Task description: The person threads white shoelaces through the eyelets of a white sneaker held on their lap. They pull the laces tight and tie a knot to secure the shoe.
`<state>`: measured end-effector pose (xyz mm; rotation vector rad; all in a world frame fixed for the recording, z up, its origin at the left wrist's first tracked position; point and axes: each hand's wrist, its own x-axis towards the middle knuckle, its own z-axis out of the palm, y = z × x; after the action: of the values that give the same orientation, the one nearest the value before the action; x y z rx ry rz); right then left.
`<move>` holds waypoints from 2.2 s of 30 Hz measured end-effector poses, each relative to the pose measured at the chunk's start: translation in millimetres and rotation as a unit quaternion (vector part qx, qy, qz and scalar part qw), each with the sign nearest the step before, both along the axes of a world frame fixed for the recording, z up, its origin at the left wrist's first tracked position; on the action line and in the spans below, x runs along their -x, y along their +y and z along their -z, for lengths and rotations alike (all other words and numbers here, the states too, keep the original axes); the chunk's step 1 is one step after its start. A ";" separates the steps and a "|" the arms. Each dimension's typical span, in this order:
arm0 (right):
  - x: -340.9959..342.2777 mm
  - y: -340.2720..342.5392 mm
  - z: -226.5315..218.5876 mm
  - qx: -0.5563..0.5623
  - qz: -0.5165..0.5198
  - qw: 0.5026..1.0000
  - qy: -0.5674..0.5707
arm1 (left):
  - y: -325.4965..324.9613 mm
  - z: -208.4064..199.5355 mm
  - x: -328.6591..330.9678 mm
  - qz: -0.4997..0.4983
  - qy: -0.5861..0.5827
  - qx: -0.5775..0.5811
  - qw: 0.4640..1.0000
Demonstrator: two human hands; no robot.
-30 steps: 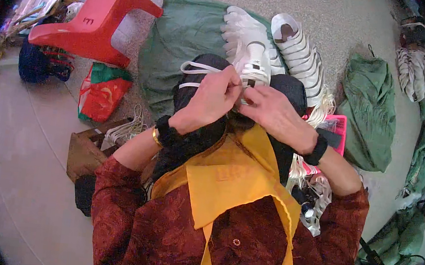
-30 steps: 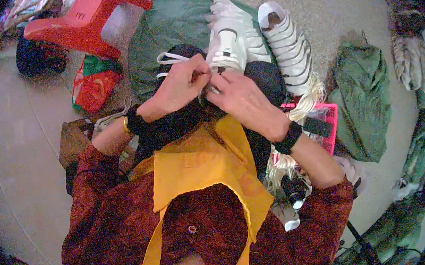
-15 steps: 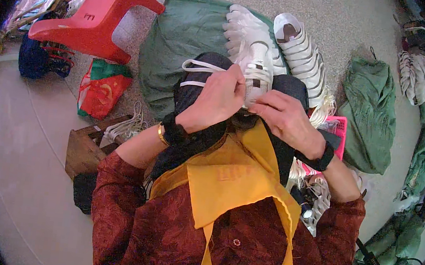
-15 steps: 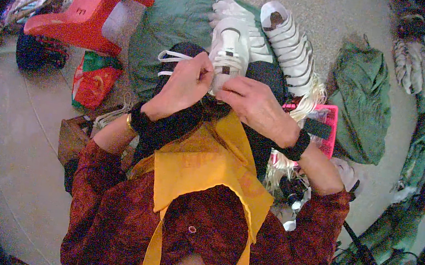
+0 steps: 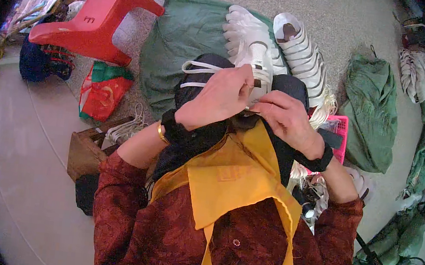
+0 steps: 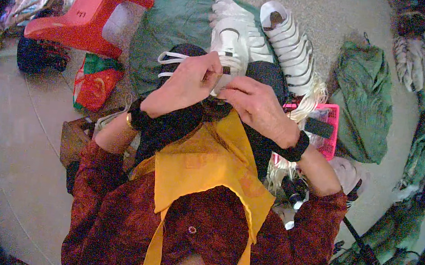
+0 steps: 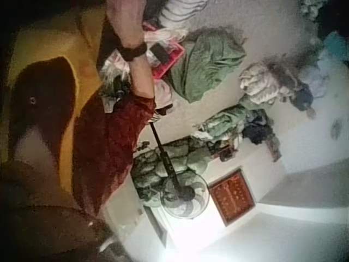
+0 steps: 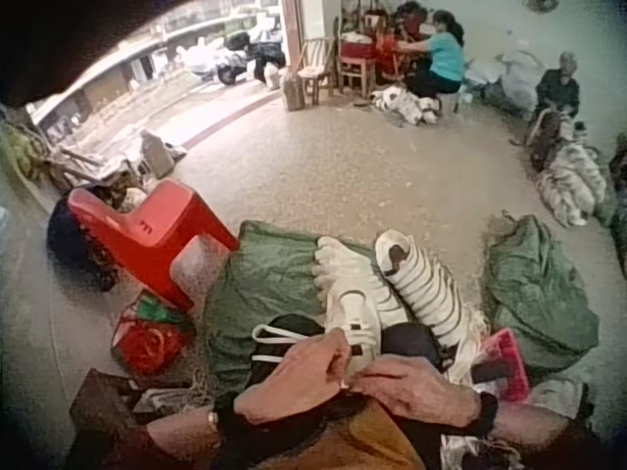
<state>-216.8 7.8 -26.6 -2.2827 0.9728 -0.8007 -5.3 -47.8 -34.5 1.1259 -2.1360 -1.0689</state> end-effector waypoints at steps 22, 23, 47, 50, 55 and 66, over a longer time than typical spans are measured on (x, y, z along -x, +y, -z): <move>2.8 -10.1 10.4 -0.021 0.193 0.980 -0.038 | 5.6 10.4 10.6 -0.075 -0.070 0.063 0.993; -2.5 -10.8 5.3 -0.077 0.205 0.975 -0.034 | 6.1 11.0 9.5 -0.073 -0.068 0.059 0.993; 118.3 -0.7 -33.7 -0.412 0.239 0.771 -0.424 | -41.9 -18.2 -58.9 0.081 0.059 -0.082 0.992; 131.3 5.0 -40.6 -0.351 0.203 0.735 -0.543 | -45.8 -25.2 -60.1 0.075 0.094 -0.133 0.984; 171.7 8.4 -30.5 -0.307 0.147 0.689 -0.639 | -39.6 -19.0 -48.3 0.071 0.116 -0.126 0.983; 296.5 53.2 44.5 -0.157 0.439 0.755 -0.461 | 3.0 1.1 -29.1 0.003 0.039 -0.010 0.999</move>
<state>-513.4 61.0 -71.0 -0.7762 1.4572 -1.7264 23.8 -44.7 -35.6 1.0691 -2.0739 -1.1201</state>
